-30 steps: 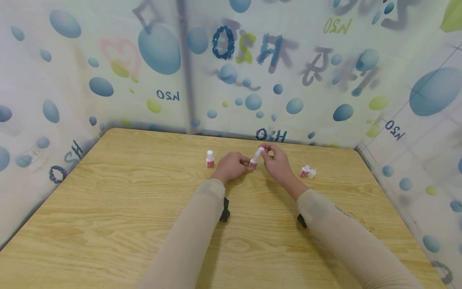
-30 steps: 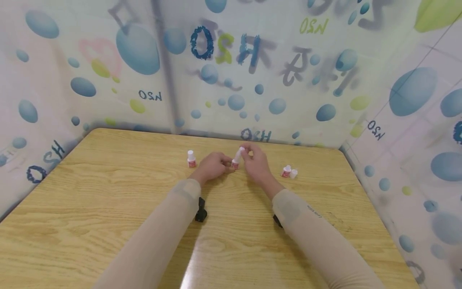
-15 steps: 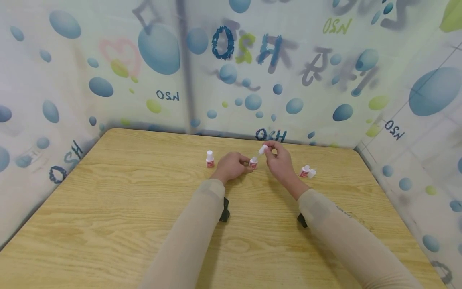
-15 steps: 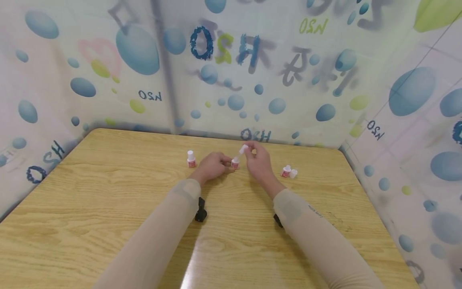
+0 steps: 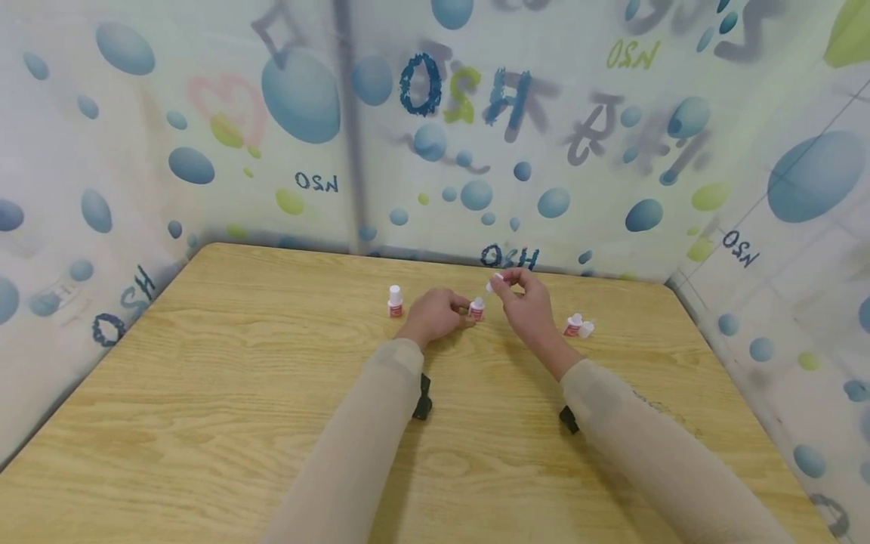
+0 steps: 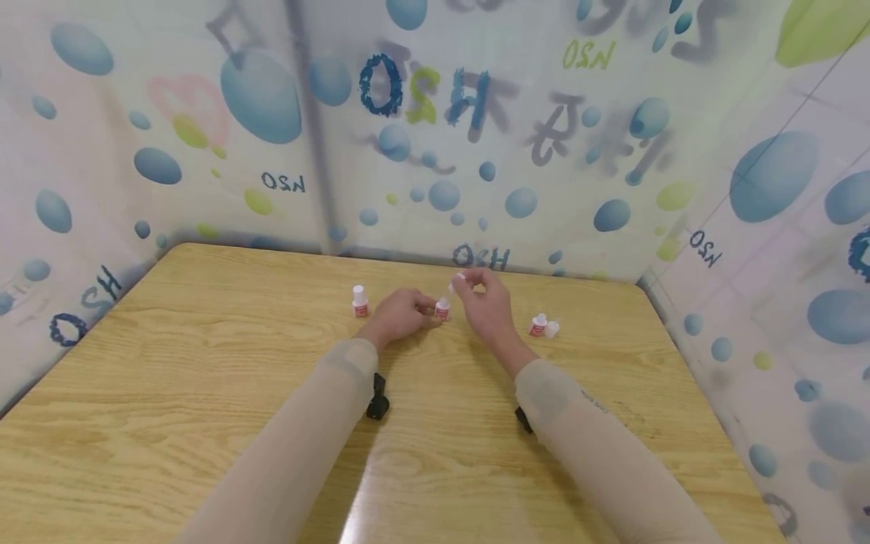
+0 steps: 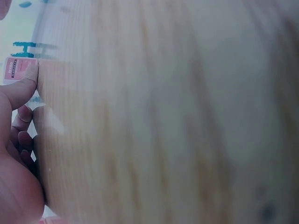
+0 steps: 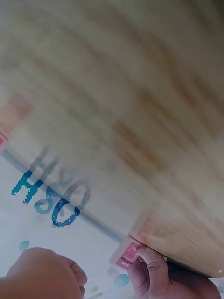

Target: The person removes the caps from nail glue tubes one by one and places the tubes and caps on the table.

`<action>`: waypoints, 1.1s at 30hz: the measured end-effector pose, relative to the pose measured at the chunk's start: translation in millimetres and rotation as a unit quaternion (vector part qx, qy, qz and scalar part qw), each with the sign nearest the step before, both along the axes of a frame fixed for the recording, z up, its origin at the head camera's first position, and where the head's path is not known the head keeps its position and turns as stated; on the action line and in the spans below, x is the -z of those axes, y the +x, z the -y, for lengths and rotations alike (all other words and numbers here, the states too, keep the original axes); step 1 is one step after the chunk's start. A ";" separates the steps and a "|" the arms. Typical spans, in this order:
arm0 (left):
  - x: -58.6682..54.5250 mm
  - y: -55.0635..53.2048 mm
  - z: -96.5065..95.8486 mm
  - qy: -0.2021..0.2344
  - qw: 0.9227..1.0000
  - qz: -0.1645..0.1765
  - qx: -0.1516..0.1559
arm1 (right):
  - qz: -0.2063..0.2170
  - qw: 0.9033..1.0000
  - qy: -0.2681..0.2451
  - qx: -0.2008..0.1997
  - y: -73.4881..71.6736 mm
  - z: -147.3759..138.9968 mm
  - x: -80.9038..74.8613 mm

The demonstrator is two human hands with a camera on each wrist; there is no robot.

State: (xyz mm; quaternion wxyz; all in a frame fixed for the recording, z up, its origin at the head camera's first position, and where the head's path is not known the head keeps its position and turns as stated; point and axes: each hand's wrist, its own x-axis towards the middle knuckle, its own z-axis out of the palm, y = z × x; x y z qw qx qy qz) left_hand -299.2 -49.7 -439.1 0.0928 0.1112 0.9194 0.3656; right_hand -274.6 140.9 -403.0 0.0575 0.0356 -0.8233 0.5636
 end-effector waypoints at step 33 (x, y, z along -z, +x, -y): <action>2.5 0.7 0.7 0.004 1.000 -0.006 -0.003 | 0.074 0.991 -0.115 0.014 2.4 -12.4 1.9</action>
